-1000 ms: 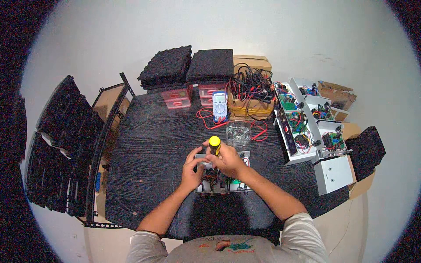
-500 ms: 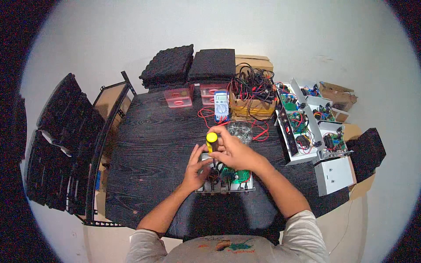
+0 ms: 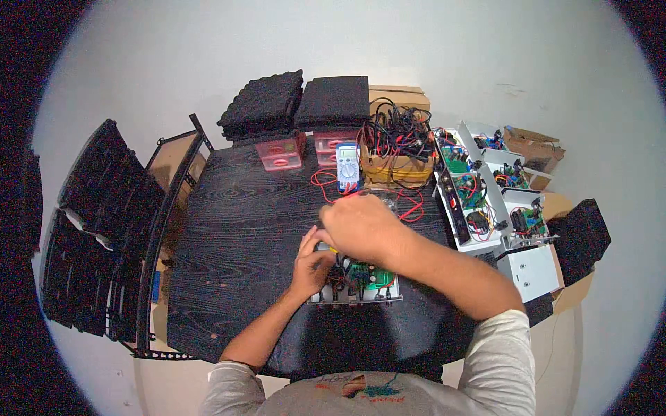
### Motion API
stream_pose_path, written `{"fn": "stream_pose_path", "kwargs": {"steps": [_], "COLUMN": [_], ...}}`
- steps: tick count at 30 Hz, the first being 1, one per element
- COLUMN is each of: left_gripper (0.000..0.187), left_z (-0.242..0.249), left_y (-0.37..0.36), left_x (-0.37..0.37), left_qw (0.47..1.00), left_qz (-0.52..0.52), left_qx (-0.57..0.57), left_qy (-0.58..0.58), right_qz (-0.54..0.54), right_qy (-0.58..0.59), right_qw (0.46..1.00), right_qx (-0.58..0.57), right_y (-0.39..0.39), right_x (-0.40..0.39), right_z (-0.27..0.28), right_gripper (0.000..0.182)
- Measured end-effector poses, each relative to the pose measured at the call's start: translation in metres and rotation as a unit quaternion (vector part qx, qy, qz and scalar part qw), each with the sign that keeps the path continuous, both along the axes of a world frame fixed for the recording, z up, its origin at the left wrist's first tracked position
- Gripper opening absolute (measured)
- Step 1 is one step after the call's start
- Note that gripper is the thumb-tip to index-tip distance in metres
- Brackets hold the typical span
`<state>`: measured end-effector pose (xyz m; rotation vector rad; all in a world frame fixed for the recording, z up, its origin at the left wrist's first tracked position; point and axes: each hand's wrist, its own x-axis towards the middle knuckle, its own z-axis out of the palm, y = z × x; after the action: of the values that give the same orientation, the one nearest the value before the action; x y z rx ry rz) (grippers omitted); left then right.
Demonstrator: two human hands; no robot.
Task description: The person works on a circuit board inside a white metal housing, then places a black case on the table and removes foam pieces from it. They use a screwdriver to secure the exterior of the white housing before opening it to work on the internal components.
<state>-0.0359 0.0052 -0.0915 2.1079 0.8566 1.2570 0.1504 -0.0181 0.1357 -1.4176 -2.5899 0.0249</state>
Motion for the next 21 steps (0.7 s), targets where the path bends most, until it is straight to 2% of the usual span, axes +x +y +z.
{"fn": "stream_pose_path", "kwargs": {"steps": [2,5,8,11,14,15,17,20,21], "left_gripper": [0.016,0.016,0.017,0.019,0.022,0.023,0.023,0.024,0.024], "left_z": [-0.010,-0.018,-0.017,-0.010,-0.008,-0.008,-0.017,-0.009,-0.005], "left_y": [0.005,0.008,0.005,0.003,0.001,0.001,0.004,0.001,0.000], "left_x": [-0.001,-0.006,-0.003,-0.001,-0.002,-0.003,-0.004,-0.002,-0.001], "left_qw": [0.999,0.998,1.000,1.000,0.999,0.999,0.999,0.999,0.999], "left_qz": [0.015,0.030,0.014,-0.008,-0.018,-0.019,-0.036,-0.021,-0.010], "left_qx": [-0.017,-0.013,-0.004,0.008,0.014,0.016,-0.011,-0.013,-0.008], "left_qy": [-0.043,-0.050,-0.020,0.015,0.026,0.025,0.031,0.041,0.045], "right_qz": [0.120,0.244,0.213,0.010,0.076,0.146,0.279,0.277,0.190], "right_qy": [-0.004,0.012,0.033,-0.094,-0.228,-0.163,-0.029,0.005,-0.022], "right_qw": [0.992,0.969,0.976,0.991,0.965,0.974,0.959,0.961,0.981], "right_qx": [-0.027,0.027,0.000,-0.099,-0.107,-0.062,0.027,0.001,-0.030], "right_y": [0.005,0.010,0.007,-0.006,-0.004,0.003,0.018,0.018,0.010], "right_x": [0.004,0.004,-0.004,-0.022,-0.022,-0.017,-0.004,-0.004,-0.007], "right_z": [0.004,-0.002,0.000,0.021,0.032,0.026,0.002,-0.010,-0.004], "right_gripper": [0.030,0.021,0.013,0.013,0.017,0.021,0.028,0.032,0.031]}}
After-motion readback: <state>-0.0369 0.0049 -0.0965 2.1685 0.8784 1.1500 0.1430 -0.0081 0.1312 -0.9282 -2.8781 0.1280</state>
